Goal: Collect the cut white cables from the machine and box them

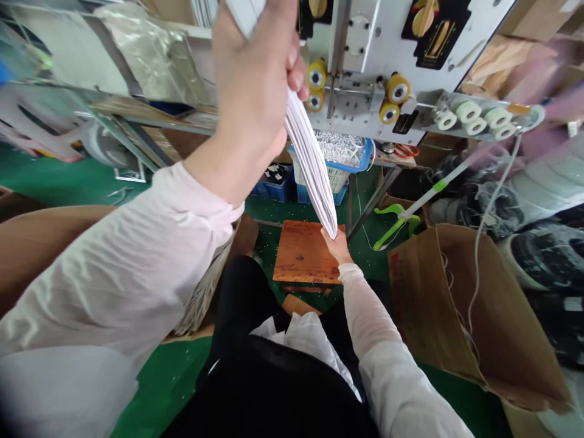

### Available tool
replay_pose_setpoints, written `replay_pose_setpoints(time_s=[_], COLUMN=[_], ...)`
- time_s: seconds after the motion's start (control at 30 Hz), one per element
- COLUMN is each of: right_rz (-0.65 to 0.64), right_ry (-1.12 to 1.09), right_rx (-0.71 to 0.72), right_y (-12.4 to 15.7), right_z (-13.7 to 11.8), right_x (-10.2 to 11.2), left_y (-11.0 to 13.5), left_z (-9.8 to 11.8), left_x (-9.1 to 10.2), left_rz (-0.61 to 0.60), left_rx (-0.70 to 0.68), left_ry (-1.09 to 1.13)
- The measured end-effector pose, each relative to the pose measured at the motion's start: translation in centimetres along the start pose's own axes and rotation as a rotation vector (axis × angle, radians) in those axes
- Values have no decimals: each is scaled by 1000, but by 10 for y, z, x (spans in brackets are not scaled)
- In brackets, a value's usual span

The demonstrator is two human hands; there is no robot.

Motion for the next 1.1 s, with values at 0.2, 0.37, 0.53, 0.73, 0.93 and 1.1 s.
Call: replay_pose_setpoints(time_s=[0.2, 0.37, 0.53, 0.73, 0.93, 1.1], right_rz=[-6, 43, 131, 163, 132, 108], right_ry=[-53, -362, -663, -656, -516, -453], right_rx=[-33, -93, -67, 65, 47, 8], right_y=[2, 6, 1, -6, -5, -1], right_z=[18, 35, 39, 18, 19, 30], right_x=[-24, -51, -41, -13, -7, -14], left_y=[30, 43, 48, 43, 45, 53], left_z=[0, -13, -34, -16, -9, -13], left_x=[15, 21, 26, 29, 29, 37], left_rz=[48, 95, 153, 175, 188, 180], left_rx=[3, 60, 73, 31, 66, 77], left_ry=[-4, 31, 73, 77, 78, 58])
Point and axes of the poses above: each hand's wrist, its own y-axis away from the middle knuckle, its own x-axis out of the back of the hand, z = x × y, the point moved 2 cm from there along -y, towards the middle knuckle, and after that the axes turned 14 degrees about -z, right-handed, at the moved point
